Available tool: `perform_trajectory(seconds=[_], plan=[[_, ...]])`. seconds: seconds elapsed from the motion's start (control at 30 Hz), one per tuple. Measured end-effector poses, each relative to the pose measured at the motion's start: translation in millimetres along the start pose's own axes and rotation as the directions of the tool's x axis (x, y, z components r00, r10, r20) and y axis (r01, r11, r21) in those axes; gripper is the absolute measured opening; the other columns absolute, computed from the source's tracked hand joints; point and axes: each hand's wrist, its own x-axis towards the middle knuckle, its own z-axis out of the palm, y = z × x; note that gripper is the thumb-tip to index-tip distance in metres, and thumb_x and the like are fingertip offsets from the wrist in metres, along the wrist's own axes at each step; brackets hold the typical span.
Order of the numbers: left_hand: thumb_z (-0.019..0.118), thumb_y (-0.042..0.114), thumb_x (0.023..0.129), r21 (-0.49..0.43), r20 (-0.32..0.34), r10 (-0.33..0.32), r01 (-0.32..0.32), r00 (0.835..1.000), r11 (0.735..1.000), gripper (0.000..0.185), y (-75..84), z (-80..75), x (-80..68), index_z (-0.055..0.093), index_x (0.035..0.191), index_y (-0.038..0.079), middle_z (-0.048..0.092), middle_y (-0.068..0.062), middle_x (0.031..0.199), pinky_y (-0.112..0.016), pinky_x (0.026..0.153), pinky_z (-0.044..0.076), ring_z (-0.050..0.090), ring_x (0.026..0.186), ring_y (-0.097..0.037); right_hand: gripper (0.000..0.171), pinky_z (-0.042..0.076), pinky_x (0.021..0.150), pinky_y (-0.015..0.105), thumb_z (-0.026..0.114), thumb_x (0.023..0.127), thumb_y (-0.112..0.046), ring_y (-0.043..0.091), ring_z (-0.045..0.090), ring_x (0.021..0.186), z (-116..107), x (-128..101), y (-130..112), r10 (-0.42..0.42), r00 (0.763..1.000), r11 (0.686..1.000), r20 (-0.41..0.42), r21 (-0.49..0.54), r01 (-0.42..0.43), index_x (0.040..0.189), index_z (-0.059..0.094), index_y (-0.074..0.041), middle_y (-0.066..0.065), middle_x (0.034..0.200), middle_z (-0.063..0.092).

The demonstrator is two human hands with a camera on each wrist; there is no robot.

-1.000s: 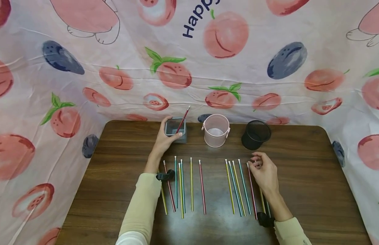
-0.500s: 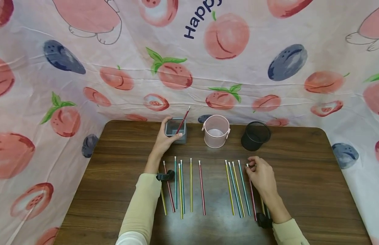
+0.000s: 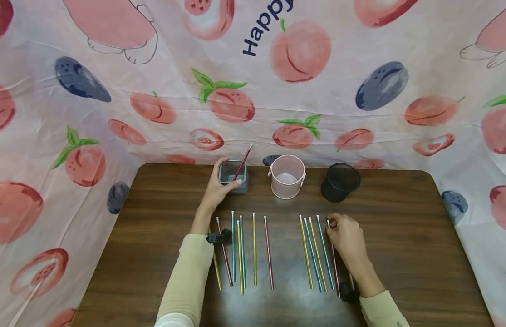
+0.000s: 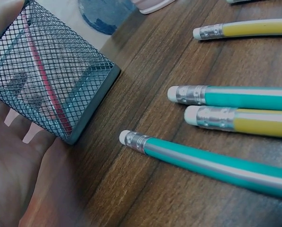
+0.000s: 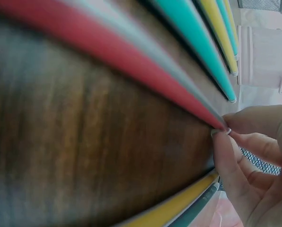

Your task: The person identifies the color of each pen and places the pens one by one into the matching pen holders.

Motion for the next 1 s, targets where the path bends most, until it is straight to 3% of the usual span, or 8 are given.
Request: perform_trajectory(seconds=[0.1, 0.33, 0.43, 0.67, 1.0], plan=[[0.074, -0.005, 0.083, -0.011, 0.002, -0.011, 0.011, 1.0, 1.0, 0.083, 0.0, -0.7, -1.7, 0.027, 0.151, 0.002, 0.033, -0.039, 0.142, -0.037, 0.093, 0.045, 0.034, 0.124, -0.058, 0.02, 0.052, 0.064, 0.052, 0.075, 0.077, -0.002, 0.027, 0.066, 0.073, 1, 0, -2, 0.012, 1.0, 1.0, 0.003, 0.002, -0.012, 0.097, 0.075, -0.005, 0.004, 0.078, 0.066], [0.075, -0.005, 0.083, -0.011, -0.004, 0.008, -0.008, 1.0, 1.0, 0.083, -0.8, -0.5, -1.7, 0.027, 0.15, 0.002, 0.032, -0.04, 0.141, -0.04, 0.094, 0.044, 0.034, 0.124, -0.059, 0.025, 0.052, 0.064, 0.056, 0.069, 0.074, -0.001, 0.029, 0.065, 0.073, 4, 0, -4, 0.03, 1.0, 1.0, -0.008, -0.001, -0.03, 0.099, 0.073, -0.002, 0.006, 0.078, 0.066], [0.074, -0.005, 0.083, -0.011, 0.001, 0.005, -0.005, 1.0, 1.0, 0.083, -1.2, -0.8, -2.1, 0.027, 0.151, 0.003, 0.033, -0.04, 0.139, -0.028, 0.087, 0.046, 0.036, 0.122, -0.058, 0.025, 0.052, 0.064, 0.056, 0.066, 0.073, -0.001, 0.03, 0.065, 0.072, 6, 0, -4, 0.015, 1.0, 1.0, -0.022, -0.004, -0.015, 0.097, 0.073, -0.001, 0.007, 0.078, 0.065], [0.076, 0.0, 0.083, 0.04, 0.001, 0.018, -0.018, 1.0, 0.999, 0.083, -3.0, -2.0, 0.6, 0.028, 0.151, 0.004, 0.036, -0.034, 0.143, -0.048, 0.099, 0.04, 0.038, 0.125, -0.054, 0.021, 0.053, 0.061, 0.049, 0.063, 0.075, -0.002, 0.024, 0.061, 0.067, -5, 7, -9, 0.0, 0.998, 0.999, -0.062, 0.044, 0.002, 0.094, 0.072, -0.001, 0.004, 0.075, 0.062], [0.076, -0.002, 0.083, 0.034, -0.001, 0.014, -0.014, 1.0, 0.999, 0.084, -3.1, -1.1, -0.5, 0.027, 0.151, 0.004, 0.031, -0.031, 0.149, -0.062, 0.107, 0.029, 0.033, 0.129, -0.054, 0.017, 0.053, 0.06, 0.034, 0.071, 0.083, -0.007, 0.014, 0.064, 0.066, -24, 18, -29, 0.049, 0.985, 0.98, -0.162, 0.197, -0.016, 0.1, 0.072, -0.003, 0.002, 0.076, 0.065]])
